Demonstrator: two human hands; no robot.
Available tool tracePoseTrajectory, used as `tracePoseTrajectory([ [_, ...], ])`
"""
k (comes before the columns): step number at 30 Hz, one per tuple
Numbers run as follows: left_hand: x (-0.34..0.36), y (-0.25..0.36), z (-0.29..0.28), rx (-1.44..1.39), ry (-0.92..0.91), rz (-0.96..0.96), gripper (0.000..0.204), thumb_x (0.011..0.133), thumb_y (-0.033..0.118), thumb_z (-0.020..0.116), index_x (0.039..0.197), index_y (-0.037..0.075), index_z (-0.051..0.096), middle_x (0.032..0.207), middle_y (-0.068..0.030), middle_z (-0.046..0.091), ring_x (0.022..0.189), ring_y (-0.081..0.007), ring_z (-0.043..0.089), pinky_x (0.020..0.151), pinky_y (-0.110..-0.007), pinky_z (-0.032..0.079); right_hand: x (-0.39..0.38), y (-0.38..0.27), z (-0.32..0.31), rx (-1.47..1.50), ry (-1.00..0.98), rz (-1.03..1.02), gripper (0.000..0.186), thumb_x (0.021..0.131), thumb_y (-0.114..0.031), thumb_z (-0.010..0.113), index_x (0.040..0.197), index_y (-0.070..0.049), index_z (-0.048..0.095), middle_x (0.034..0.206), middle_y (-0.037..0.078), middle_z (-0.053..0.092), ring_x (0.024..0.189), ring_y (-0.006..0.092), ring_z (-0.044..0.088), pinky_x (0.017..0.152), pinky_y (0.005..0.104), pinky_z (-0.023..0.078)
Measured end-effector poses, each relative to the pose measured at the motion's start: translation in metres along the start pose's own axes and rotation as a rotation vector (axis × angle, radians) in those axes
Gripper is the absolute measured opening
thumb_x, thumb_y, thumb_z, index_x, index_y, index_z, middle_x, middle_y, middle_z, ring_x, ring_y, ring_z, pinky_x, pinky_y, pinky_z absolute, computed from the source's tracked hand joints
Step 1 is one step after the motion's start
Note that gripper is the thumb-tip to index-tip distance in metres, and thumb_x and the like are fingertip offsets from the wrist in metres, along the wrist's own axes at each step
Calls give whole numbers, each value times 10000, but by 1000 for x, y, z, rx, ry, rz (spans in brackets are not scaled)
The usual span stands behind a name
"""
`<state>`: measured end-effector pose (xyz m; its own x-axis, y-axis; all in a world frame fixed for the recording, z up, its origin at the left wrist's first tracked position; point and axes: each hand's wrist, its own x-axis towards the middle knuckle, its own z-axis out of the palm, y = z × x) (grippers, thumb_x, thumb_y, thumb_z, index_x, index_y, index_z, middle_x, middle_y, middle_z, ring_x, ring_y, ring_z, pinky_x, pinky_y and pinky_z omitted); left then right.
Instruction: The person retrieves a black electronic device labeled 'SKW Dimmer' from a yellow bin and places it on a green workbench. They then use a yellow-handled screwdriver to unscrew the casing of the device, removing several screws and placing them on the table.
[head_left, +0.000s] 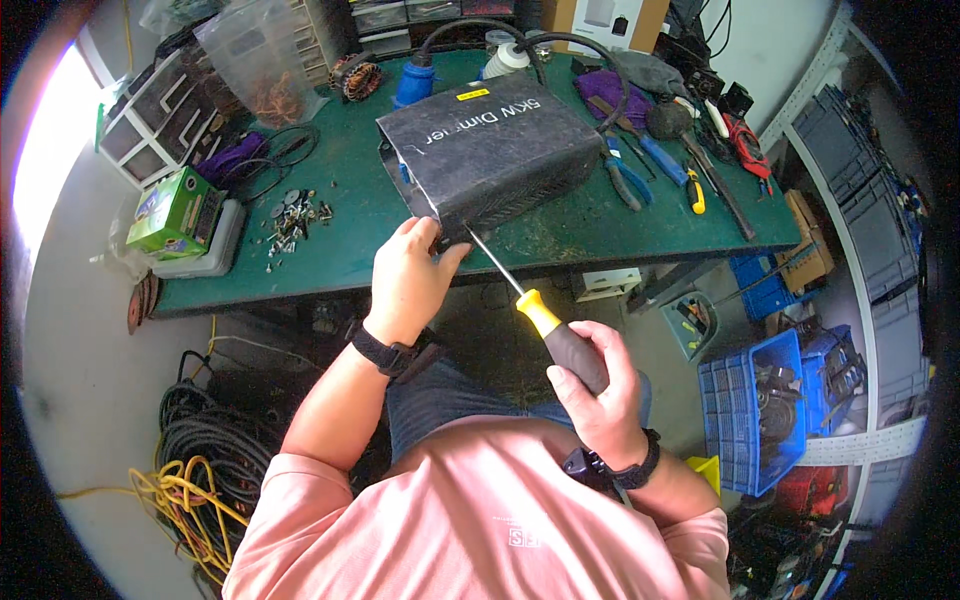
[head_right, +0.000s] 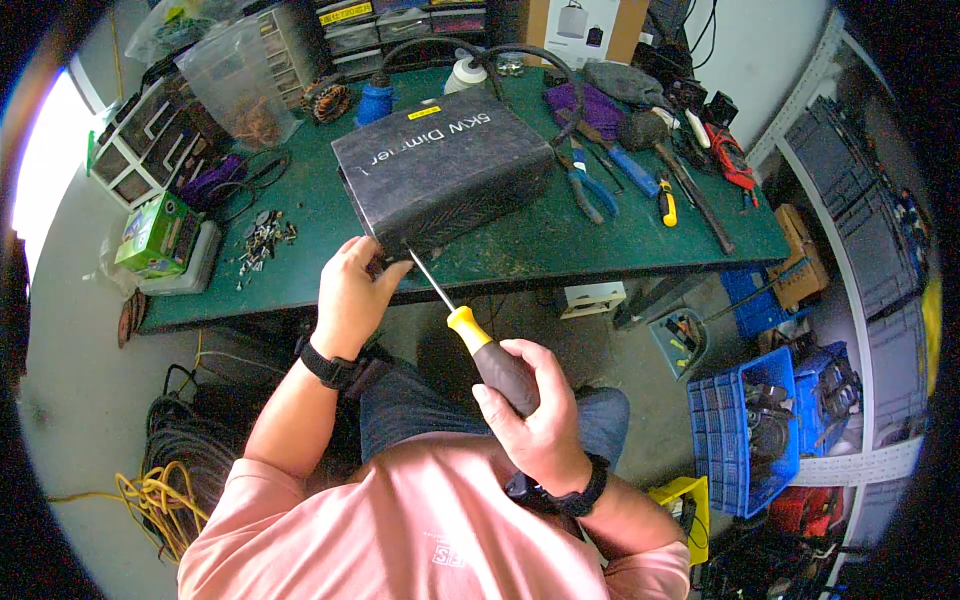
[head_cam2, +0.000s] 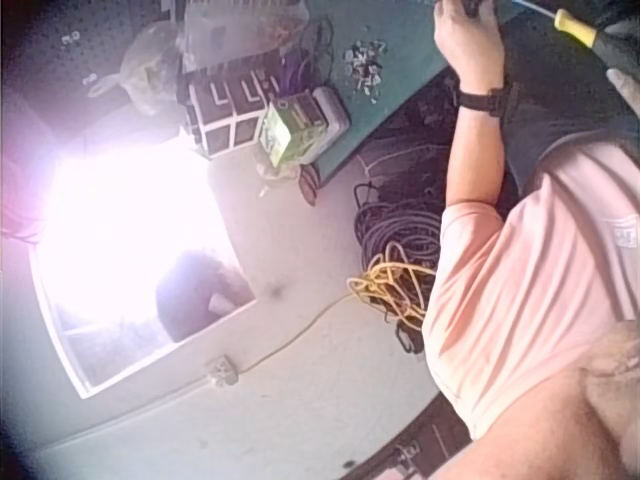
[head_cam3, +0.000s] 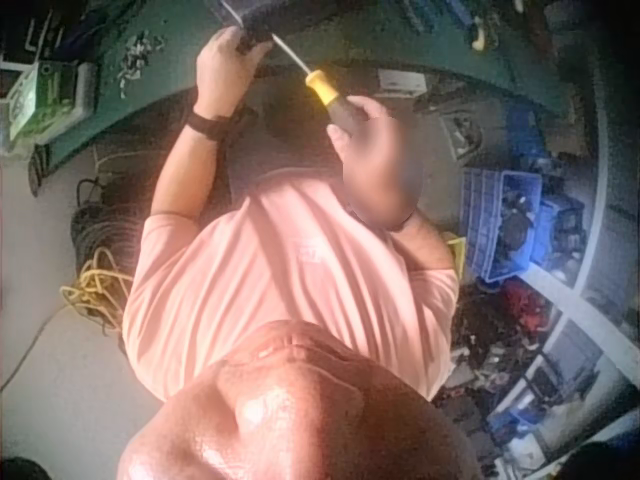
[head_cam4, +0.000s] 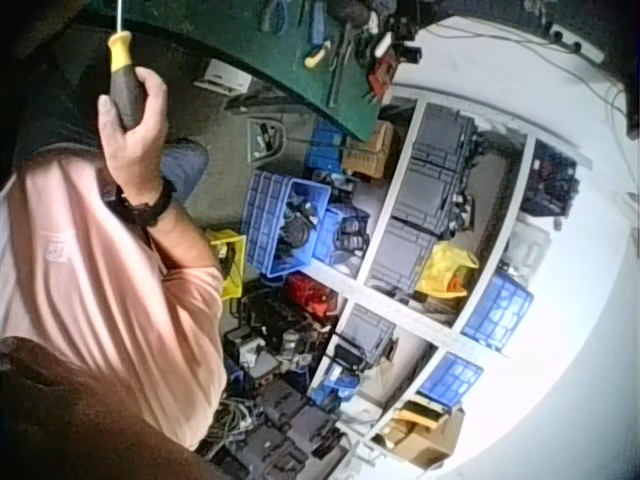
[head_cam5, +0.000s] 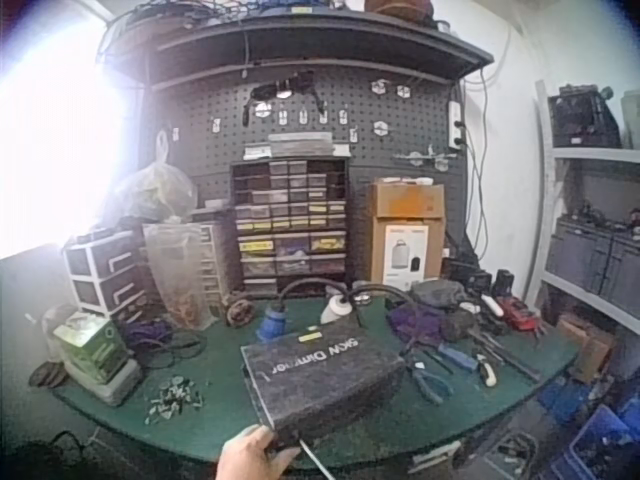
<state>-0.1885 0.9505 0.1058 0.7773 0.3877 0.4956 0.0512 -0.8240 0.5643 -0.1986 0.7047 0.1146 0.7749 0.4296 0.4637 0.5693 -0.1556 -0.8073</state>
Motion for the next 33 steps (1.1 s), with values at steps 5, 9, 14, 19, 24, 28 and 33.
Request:
tracePoseTrajectory([
  [5,3,-7,-7,-20,-36,95,209,737,118,708,772,-19,553,733,-155,561,637,-319,559,585,-367,448,5,-14,-9,954,-175,879,437,946,-373,488,1202,-19,483,711,56,534,443,88,421,406,211,333],
  [9,8,-13,-10,-38,-65,189,176,749,89,682,753,-14,539,709,-164,545,652,-345,553,590,-379,444,7,-18,-9,998,-218,953,361,958,-324,481,1153,-21,505,658,32,482,430,68,352,388,202,298],
  [14,14,-20,-13,-143,-104,231,173,742,55,674,733,-16,517,690,-165,528,655,-349,542,593,-380,435,14,-25,-12,789,-224,876,286,940,-270,534,1086,-24,523,620,1,454,439,44,340,386,183,283],
  [19,17,-26,-14,-218,-145,255,173,733,28,670,725,-23,505,686,-163,522,658,-341,540,595,-373,431,19,-27,-12,684,-253,821,283,940,-263,536,1083,-20,520,609,-7,442,449,31,339,390,170,274],
  [24,19,-27,-14,-243,-154,277,174,731,27,673,728,-27,507,688,-162,525,666,-340,543,600,-370,434,17,-18,-8,332,-188,460,279,888,-192,617,1094,-11,568,619,0,500,478,58,433,418,237,372],
  [28,18,-26,-14,-225,-158,265,165,733,26,671,739,-29,516,694,-164,530,669,-342,545,605,-373,437,14,-15,-5,-551,-147,-139,378,802,-190,668,1143,-48,591,683,59,532,552,200,528,505,344,454],
  [33,9,-18,-14,-133,-53,237,153,750,41,675,749,-23,536,673,-142,535,622,-285,548,576,-341,433,20,-30,-14,-1002,-184,-351,466,754,-232,684,1194,-114,587,691,41,477,597,205,506,501,354,425],
])
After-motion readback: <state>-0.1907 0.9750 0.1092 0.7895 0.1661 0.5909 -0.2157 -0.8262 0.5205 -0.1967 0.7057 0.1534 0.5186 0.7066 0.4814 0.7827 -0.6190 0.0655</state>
